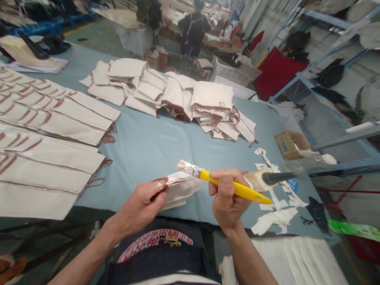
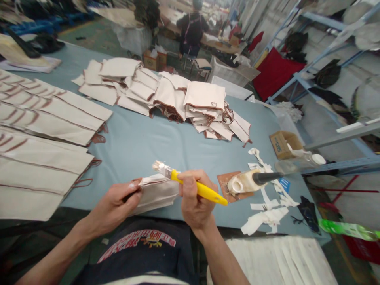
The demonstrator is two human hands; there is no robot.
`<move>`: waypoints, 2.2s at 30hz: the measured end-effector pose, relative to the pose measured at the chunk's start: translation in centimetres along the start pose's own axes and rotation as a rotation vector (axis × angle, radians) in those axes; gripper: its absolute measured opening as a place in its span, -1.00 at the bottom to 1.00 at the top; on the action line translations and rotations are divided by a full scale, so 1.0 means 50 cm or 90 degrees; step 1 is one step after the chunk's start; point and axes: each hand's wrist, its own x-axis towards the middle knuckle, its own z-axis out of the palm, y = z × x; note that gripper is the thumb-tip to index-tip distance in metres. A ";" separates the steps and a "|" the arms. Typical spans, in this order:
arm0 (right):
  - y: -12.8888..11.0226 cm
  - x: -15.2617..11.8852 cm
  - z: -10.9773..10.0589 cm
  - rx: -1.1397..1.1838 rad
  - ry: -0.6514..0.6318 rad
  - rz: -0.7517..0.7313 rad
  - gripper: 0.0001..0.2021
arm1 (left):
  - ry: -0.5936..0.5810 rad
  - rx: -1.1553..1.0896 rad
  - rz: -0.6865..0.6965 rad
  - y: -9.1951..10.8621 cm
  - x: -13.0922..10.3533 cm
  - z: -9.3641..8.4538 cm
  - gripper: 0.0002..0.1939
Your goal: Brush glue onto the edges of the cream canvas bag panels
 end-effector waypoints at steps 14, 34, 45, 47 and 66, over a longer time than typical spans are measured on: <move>-0.001 -0.020 -0.015 0.156 -0.177 0.308 -0.60 | 0.079 0.290 0.210 -0.038 -0.011 0.043 -0.74; 0.073 -0.007 -0.012 0.085 -0.127 0.510 -0.50 | 0.092 0.082 0.025 -0.084 -0.011 0.133 -0.68; 0.133 -0.023 -0.037 0.120 -0.141 0.624 -0.50 | 0.067 0.007 -0.028 -0.093 0.018 0.150 -0.66; 0.137 -0.015 -0.046 0.116 -0.123 0.617 -0.50 | 0.058 0.001 -0.032 -0.092 0.024 0.150 -0.67; 0.110 0.041 -0.063 -0.082 0.016 0.333 -0.55 | 0.067 0.100 -0.007 -0.079 0.037 0.148 -0.73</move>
